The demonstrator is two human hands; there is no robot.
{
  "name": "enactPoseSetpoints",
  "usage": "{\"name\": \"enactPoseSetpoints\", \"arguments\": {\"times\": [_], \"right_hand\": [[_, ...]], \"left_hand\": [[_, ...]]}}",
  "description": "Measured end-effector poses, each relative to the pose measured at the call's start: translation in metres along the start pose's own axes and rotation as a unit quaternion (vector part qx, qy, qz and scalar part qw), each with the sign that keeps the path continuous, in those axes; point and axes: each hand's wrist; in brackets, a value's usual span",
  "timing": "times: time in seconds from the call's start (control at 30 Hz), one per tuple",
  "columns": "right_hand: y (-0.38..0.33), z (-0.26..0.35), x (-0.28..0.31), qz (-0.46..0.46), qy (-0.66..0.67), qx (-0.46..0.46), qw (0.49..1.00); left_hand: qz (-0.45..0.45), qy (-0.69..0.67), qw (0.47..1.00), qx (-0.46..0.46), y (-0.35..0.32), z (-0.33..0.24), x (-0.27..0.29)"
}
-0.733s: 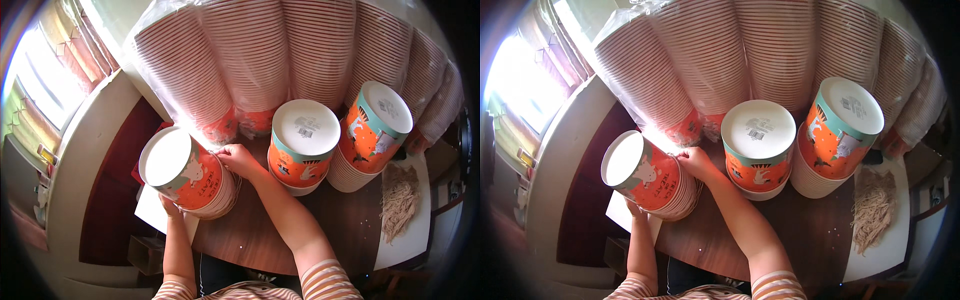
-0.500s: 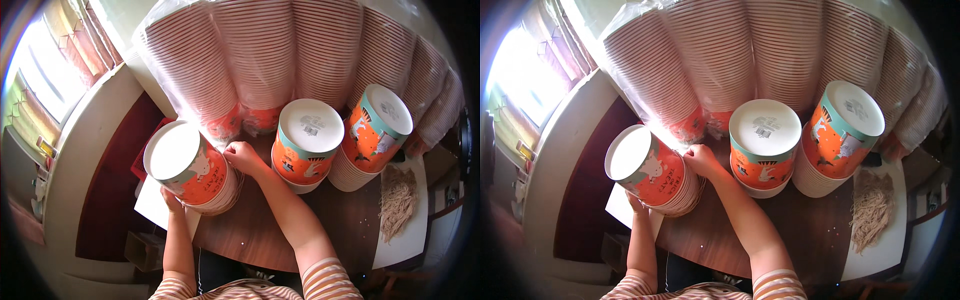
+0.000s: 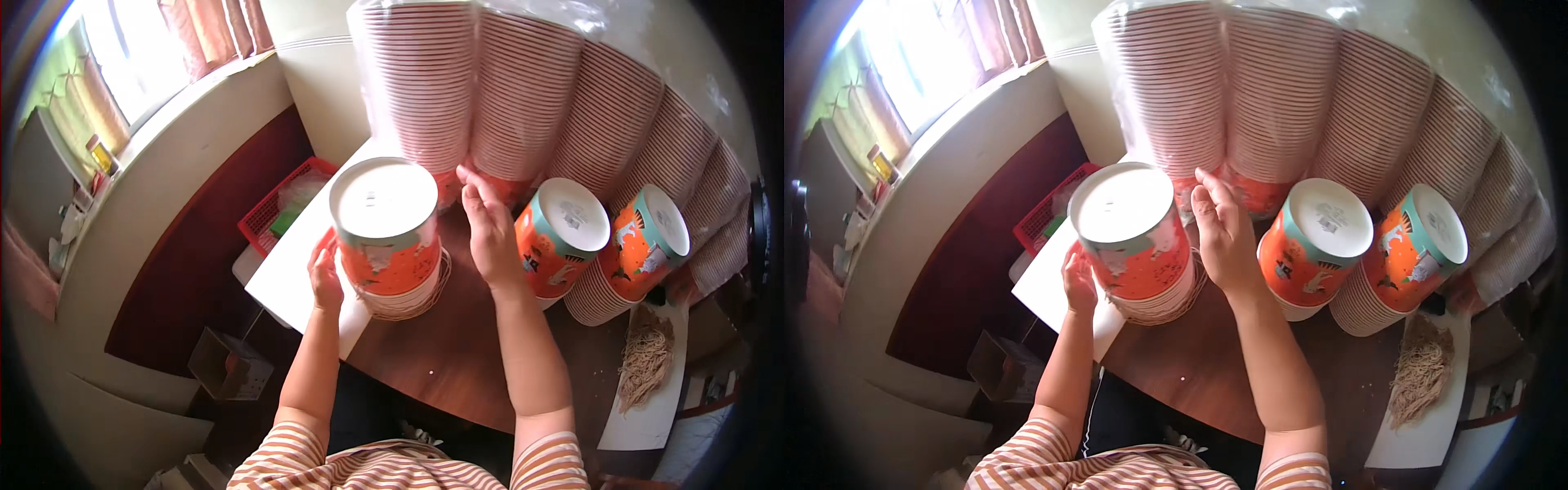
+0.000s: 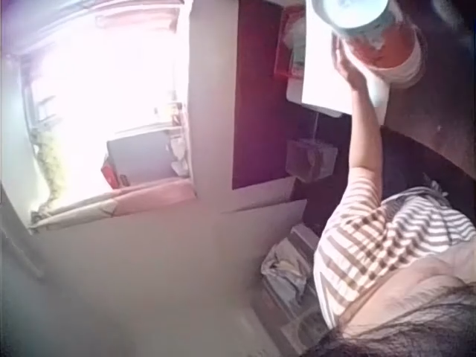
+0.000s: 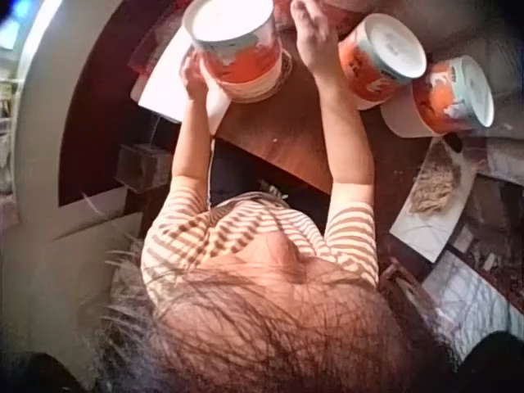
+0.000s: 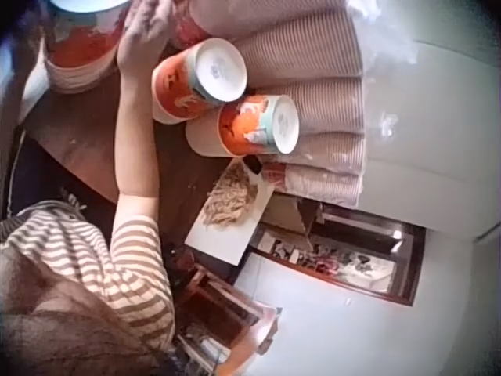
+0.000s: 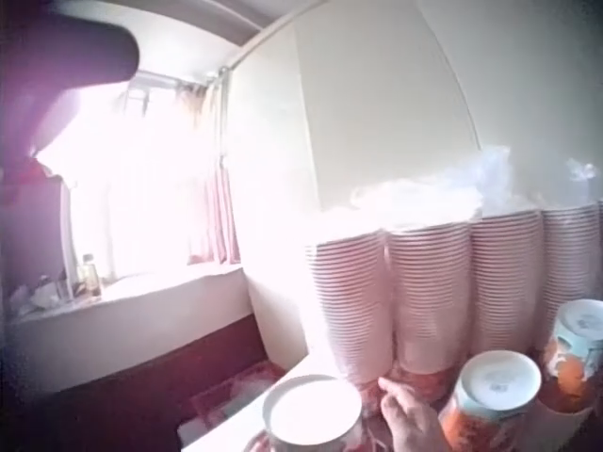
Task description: Attaching string handles to paper buckets by threading them through pre-punched holes.
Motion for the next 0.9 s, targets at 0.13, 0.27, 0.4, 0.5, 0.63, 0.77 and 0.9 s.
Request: {"name": "enactPoseSetpoints", "arguments": {"times": [0.13, 0.27, 0.4, 0.5, 0.63, 0.77, 0.9], "right_hand": [[-0.006, 0.055, -0.006, 0.091, -0.168, 0.152, 0.97], [-0.016, 0.047, -0.027, 0.158, -0.282, 0.203, 0.924], [-0.018, 0.03, -0.027, 0.118, -0.211, 0.188, 0.952], [-0.016, 0.024, -0.025, 0.118, -0.151, 0.167, 0.967], [-0.013, 0.018, -0.026, 0.146, -0.146, 0.161, 0.965], [-0.012, 0.021, -0.027, 0.153, -0.148, 0.151, 0.965], [-0.011, 0.02, -0.026, 0.166, -0.155, 0.157, 0.961]], "left_hand": [[0.091, 0.135, 0.987, 0.009, -0.017, -0.029, -0.001], [0.14, 0.211, 0.967, 0.004, -0.036, -0.024, 0.016], [0.139, 0.224, 0.965, -0.002, -0.042, -0.022, -0.001], [0.141, 0.227, 0.964, 0.011, -0.046, -0.023, -0.001], [0.116, 0.224, 0.968, 0.005, -0.052, -0.022, 0.0], [0.119, 0.15, 0.981, 0.018, -0.05, -0.007, 0.004], [0.122, 0.166, 0.978, -0.014, -0.048, 0.0, 0.007]]}}
Point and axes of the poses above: each hand's wrist, its own y-axis towards the middle knuckle, its own x-axis out of the back of the hand, z = x × y, and after that the axes turned 9 degrees about x, right-handed
